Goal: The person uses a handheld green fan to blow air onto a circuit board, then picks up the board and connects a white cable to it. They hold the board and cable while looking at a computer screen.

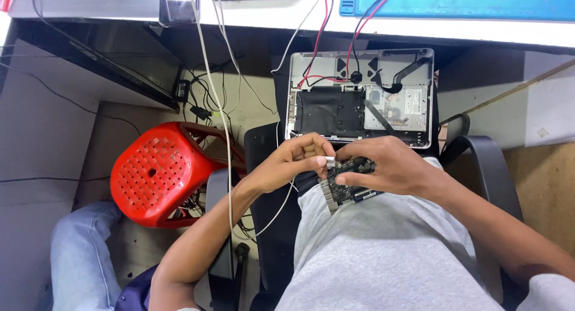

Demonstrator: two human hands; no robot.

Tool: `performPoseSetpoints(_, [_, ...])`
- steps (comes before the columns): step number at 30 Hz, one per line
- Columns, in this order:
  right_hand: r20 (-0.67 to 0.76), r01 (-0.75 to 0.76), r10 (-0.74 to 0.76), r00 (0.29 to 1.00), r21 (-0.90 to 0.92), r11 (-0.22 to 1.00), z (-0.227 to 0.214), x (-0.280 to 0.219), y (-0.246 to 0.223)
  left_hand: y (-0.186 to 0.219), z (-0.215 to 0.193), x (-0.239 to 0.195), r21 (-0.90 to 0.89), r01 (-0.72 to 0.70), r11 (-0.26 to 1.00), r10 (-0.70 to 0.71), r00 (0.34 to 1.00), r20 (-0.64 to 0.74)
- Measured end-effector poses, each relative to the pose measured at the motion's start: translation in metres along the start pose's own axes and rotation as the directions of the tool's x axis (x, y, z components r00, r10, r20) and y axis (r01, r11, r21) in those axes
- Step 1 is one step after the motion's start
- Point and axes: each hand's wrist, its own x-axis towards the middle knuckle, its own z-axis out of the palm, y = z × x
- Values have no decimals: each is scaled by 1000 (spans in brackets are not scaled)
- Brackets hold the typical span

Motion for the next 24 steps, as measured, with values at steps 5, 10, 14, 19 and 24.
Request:
performPoseSetpoints(5, [-42,-6,2,999,-113,994,20,3,8,-4,1,-3,59,28,998,-26,999,-35])
performPoseSetpoints(10, [-214,30,-71,974,-191,981,30,11,13,13,2,-4,411,75,908,-68,997,-31])
performPoseSetpoints(14, [-197,-212,190,962,-96,973,31,15,13,25,10,-2,399,93,912,-76,995,-58])
performPoseSetpoints(19, [-103,-339,356,929,147,929,29,10,0,20,17,-5,389,145,910,-95,985,-145])
performPoseSetpoints(24, [-69,-384,399,914,171,908,26,11,-4,17,17,-2,334,167,928,-120,980,-155])
